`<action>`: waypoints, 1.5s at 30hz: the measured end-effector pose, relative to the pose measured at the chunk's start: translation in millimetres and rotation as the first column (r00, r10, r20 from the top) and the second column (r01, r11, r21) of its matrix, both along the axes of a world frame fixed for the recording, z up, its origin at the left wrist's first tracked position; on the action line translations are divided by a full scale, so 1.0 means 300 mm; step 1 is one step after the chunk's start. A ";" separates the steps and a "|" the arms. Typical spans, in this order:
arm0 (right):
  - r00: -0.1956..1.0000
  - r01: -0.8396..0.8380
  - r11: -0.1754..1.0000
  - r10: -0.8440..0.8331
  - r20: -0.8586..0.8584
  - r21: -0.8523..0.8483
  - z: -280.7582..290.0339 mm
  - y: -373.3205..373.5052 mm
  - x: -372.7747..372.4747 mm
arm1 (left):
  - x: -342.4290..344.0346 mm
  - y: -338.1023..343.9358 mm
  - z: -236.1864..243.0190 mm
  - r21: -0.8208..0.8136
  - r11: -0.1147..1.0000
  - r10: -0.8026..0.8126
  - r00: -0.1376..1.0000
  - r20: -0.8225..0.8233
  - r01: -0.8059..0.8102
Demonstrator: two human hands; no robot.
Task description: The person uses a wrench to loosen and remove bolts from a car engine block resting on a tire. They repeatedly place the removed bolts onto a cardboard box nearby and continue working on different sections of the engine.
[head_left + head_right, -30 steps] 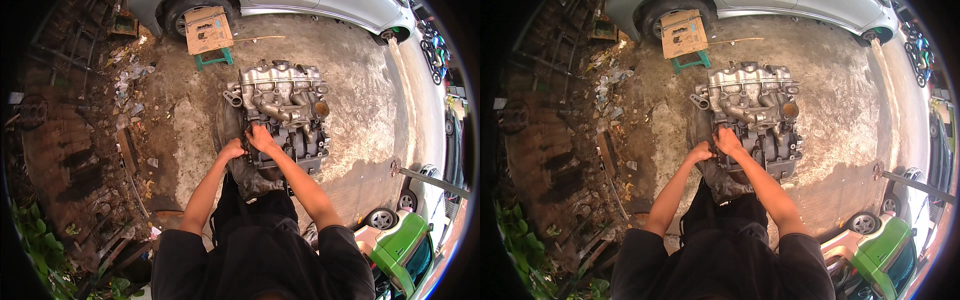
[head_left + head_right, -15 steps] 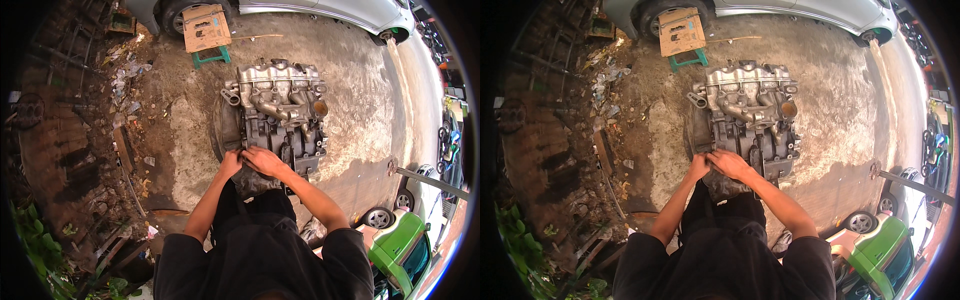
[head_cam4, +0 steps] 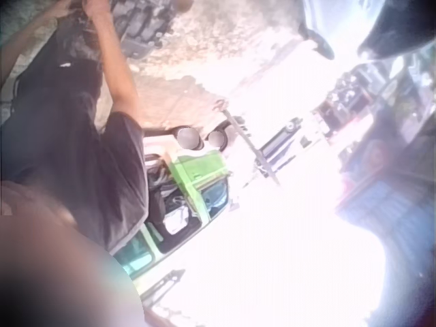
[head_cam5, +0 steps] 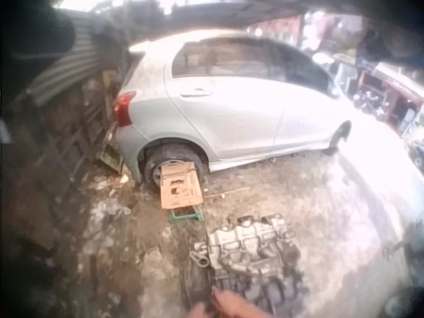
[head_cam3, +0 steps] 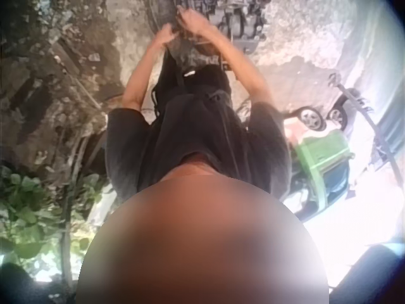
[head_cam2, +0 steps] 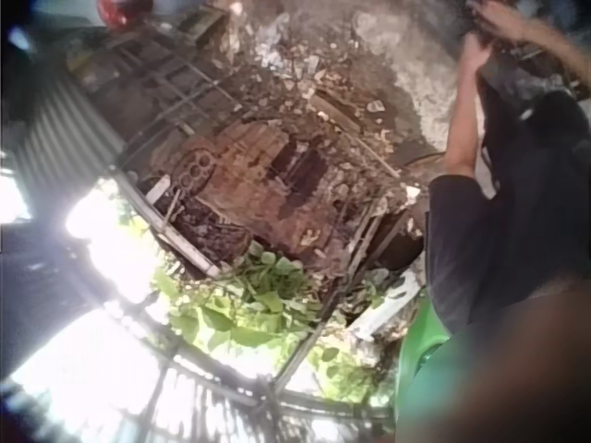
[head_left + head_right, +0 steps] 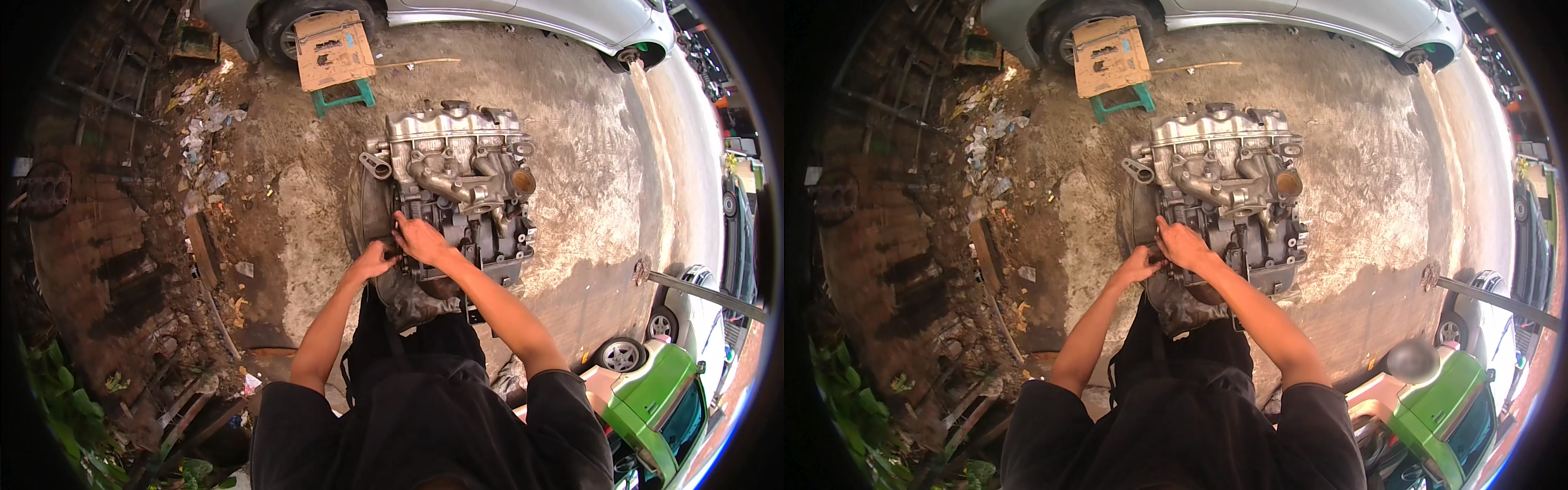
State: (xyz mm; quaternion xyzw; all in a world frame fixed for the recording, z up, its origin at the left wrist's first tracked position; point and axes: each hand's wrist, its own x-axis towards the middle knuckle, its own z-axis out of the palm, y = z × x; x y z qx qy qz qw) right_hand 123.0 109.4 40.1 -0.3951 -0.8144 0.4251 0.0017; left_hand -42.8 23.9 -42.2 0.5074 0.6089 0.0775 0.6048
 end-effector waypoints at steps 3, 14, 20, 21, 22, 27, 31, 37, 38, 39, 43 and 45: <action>0.985 -0.013 1.000 0.014 0.170 -0.008 -0.046 0.057 -0.080 | -0.008 0.031 0.017 -0.149 0.986 0.089 0.992 0.084 -0.076; 0.980 -0.126 0.988 0.137 -0.147 0.084 0.065 -0.019 0.034 | 0.023 -0.052 0.062 0.357 0.931 0.126 0.986 -0.113 -0.078; 0.927 -0.312 0.906 0.356 -0.117 0.287 0.096 -0.160 0.108 | 0.047 -0.141 0.048 0.524 0.852 0.103 0.979 -0.174 0.003; 0.925 -0.310 0.907 0.357 -0.130 0.284 0.091 -0.179 0.116 | 0.052 -0.148 0.038 0.524 0.851 0.092 0.976 -0.199 0.027; 0.924 -0.328 0.893 0.371 -0.090 0.309 0.084 -0.195 0.121 | 0.055 -0.151 0.025 0.579 0.814 0.096 0.975 -0.200 0.038; 0.907 -0.367 0.819 0.421 -0.026 0.442 0.067 -0.261 0.130 | 0.043 -0.156 -0.036 0.518 0.844 -0.008 0.969 -0.248 0.139; 0.914 -0.374 0.865 0.405 -0.023 0.334 0.074 -0.242 0.126 | 0.027 -0.151 -0.065 0.518 0.821 -0.086 0.950 -0.300 0.238; 0.918 -0.314 0.864 0.382 -0.107 0.393 0.068 -0.186 0.115 | 0.013 -0.151 -0.071 0.548 0.765 -0.160 0.924 -0.348 0.339; 0.915 -0.317 0.864 0.387 -0.113 0.391 0.067 -0.184 0.116 | 0.010 -0.149 -0.066 0.565 0.751 -0.157 0.924 -0.348 0.341; 0.912 -0.312 0.862 0.389 -0.128 0.400 0.065 -0.179 0.116 | 0.010 -0.145 -0.060 0.537 0.758 -0.180 0.910 -0.373 0.370; 0.951 -0.201 0.947 0.250 -0.180 0.251 0.051 -0.130 0.105 | 0.003 -0.101 -0.023 0.509 0.848 -0.097 0.987 -0.129 0.150; 0.985 -0.037 0.997 0.047 -0.165 0.066 0.030 -0.086 0.077 | -0.002 -0.063 -0.008 0.347 0.936 0.020 0.995 0.102 -0.054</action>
